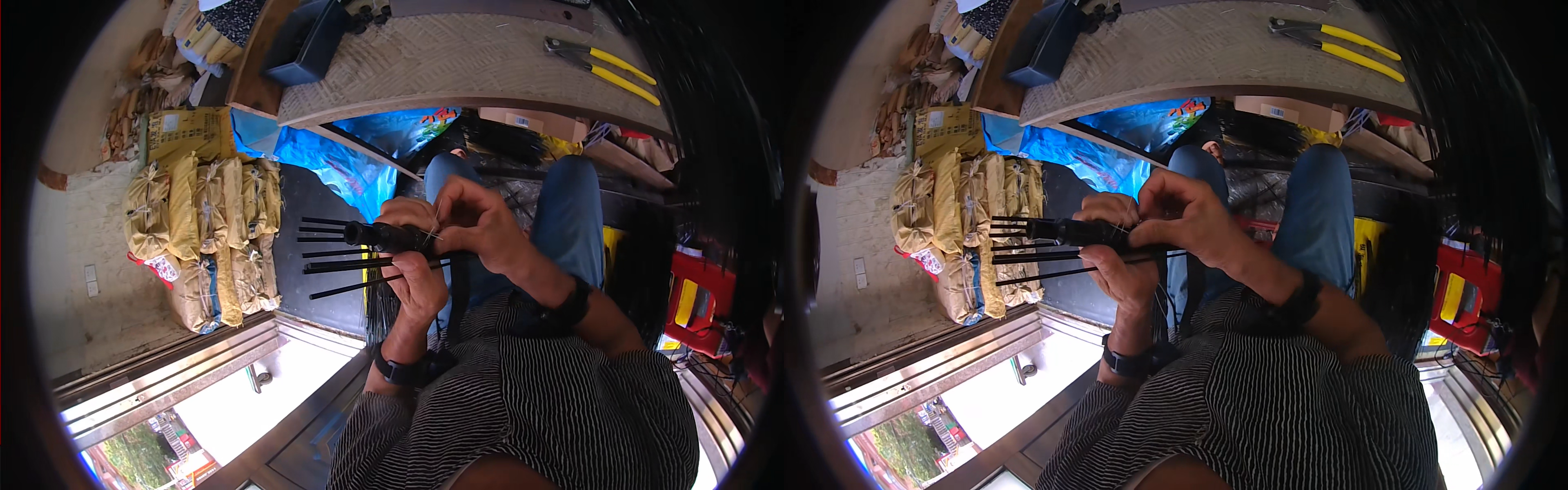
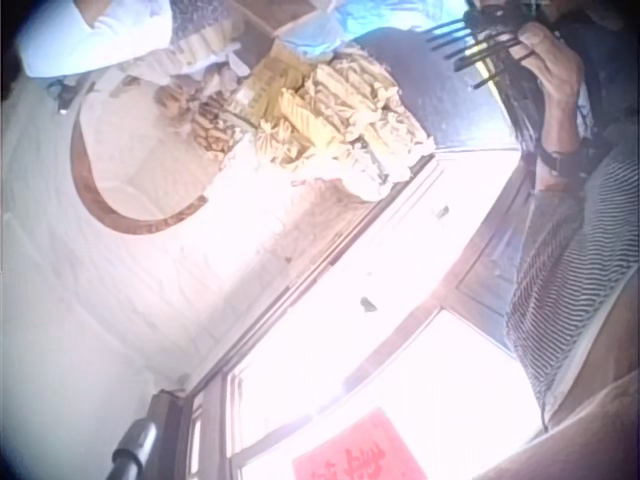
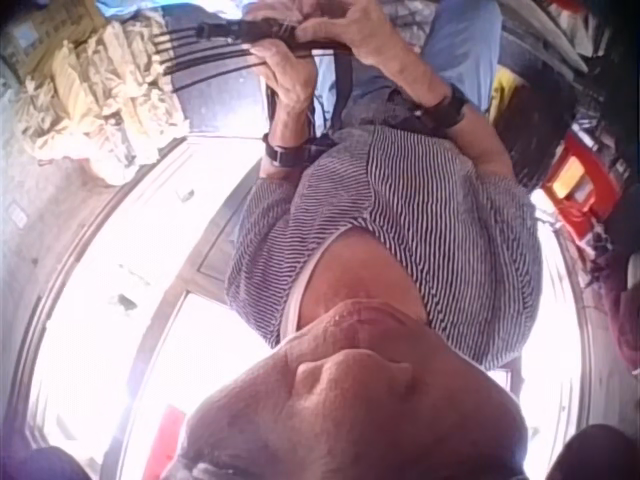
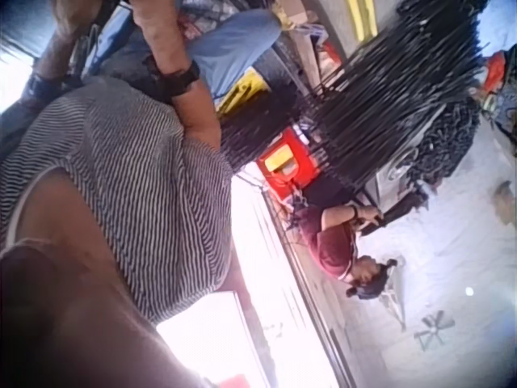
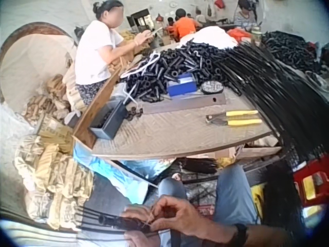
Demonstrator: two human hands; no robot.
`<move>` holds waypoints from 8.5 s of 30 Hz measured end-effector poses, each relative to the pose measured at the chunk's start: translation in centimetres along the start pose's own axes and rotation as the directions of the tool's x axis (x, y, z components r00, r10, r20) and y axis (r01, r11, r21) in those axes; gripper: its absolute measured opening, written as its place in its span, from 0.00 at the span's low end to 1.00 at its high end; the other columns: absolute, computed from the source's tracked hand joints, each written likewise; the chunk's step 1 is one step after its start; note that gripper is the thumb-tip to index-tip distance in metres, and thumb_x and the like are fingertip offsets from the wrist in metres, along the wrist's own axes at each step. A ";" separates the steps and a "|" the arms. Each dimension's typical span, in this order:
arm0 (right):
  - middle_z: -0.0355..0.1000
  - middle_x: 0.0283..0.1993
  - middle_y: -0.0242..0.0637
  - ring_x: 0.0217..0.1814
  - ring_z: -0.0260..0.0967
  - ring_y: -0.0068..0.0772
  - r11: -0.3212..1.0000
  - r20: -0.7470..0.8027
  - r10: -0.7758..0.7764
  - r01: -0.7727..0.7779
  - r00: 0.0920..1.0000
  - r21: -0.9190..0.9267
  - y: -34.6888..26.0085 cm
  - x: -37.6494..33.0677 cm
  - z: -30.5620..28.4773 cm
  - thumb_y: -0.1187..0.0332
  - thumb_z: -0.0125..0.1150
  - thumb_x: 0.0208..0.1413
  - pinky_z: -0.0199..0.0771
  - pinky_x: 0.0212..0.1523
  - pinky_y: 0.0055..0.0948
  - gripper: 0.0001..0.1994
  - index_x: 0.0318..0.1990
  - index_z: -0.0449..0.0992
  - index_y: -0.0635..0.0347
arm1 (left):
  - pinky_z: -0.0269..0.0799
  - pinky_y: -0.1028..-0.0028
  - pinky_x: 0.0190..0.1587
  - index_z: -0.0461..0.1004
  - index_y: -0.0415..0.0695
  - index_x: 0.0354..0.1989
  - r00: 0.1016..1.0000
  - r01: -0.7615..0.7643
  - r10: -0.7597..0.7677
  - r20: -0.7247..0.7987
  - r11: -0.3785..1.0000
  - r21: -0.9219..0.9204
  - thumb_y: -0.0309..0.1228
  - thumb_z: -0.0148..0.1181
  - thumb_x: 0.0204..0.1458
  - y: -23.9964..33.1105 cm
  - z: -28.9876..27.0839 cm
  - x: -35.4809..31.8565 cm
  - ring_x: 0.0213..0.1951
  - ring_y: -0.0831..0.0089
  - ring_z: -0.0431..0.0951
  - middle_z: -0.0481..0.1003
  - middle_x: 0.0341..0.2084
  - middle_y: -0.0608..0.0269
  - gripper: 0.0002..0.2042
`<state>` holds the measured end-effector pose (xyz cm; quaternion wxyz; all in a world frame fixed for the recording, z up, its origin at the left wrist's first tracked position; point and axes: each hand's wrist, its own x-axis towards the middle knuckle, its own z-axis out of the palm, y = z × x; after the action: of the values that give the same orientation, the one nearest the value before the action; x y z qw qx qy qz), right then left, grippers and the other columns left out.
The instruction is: Assembling and securing black umbrella ribs using plastic components and pliers.
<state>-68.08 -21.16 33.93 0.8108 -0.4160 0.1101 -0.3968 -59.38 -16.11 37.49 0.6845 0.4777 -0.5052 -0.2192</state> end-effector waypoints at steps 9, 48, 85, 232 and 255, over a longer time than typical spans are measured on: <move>0.62 0.31 0.25 0.36 0.61 0.16 0.995 0.046 0.076 -0.079 0.996 0.062 -0.8 -0.5 -0.8 0.74 0.68 0.37 0.61 0.36 0.17 0.17 0.31 0.63 0.56 | 0.60 0.74 0.39 0.60 0.40 0.33 0.969 -0.122 0.154 0.192 0.978 -0.169 0.51 0.51 0.50 -1.5 -0.2 -0.1 0.32 0.73 0.63 0.60 0.29 0.62 0.23; 0.61 0.45 0.35 0.49 0.60 0.35 -0.550 0.252 0.055 0.240 0.966 -0.800 -16.8 -1.7 -0.1 0.71 0.58 0.42 0.60 0.51 0.35 0.18 0.45 0.71 0.61 | 0.60 0.77 0.32 0.60 0.40 0.30 0.847 0.203 -0.117 0.519 0.973 -0.112 0.18 0.53 0.45 1.3 -1.2 3.2 0.29 0.76 0.62 0.63 0.25 0.62 0.08; 0.63 0.46 0.31 0.44 0.65 0.29 -0.749 0.489 -0.448 -0.015 0.748 -0.663 -8.7 -5.1 -5.0 0.76 0.62 0.41 0.55 0.54 0.40 0.08 0.32 0.72 0.57 | 0.66 0.68 0.30 0.63 0.38 0.29 0.907 -0.037 0.010 0.421 0.998 0.055 0.15 0.53 0.37 -0.3 0.3 2.6 0.27 0.59 0.70 0.65 0.27 0.54 0.10; 0.68 0.28 0.40 0.21 0.66 0.24 0.888 0.075 0.283 -0.232 0.956 -0.397 -7.5 -4.1 -1.9 0.64 0.47 0.57 0.67 0.23 0.21 0.11 0.40 0.57 0.61 | 0.64 0.76 0.29 0.70 0.35 0.29 0.839 0.522 -0.478 0.260 0.841 -0.140 0.65 0.23 0.49 -0.1 -0.8 4.7 0.23 0.75 0.69 0.70 0.19 0.62 0.40; 0.69 0.24 0.38 0.22 0.69 0.29 0.223 -0.063 0.539 -0.215 0.840 -0.951 -12.6 -0.8 -0.5 0.67 0.51 0.55 0.66 0.22 0.27 0.21 0.55 0.54 0.56 | 0.63 0.73 0.31 0.60 0.39 0.35 0.897 0.404 -0.366 0.249 0.906 -0.123 0.62 0.29 0.51 -0.7 -1.9 2.4 0.24 0.74 0.65 0.65 0.19 0.61 0.32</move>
<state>-75.85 -25.18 43.10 0.4980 -0.8137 0.2994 0.0152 -56.56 -17.44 37.95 0.6056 0.4803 -0.4521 -0.4451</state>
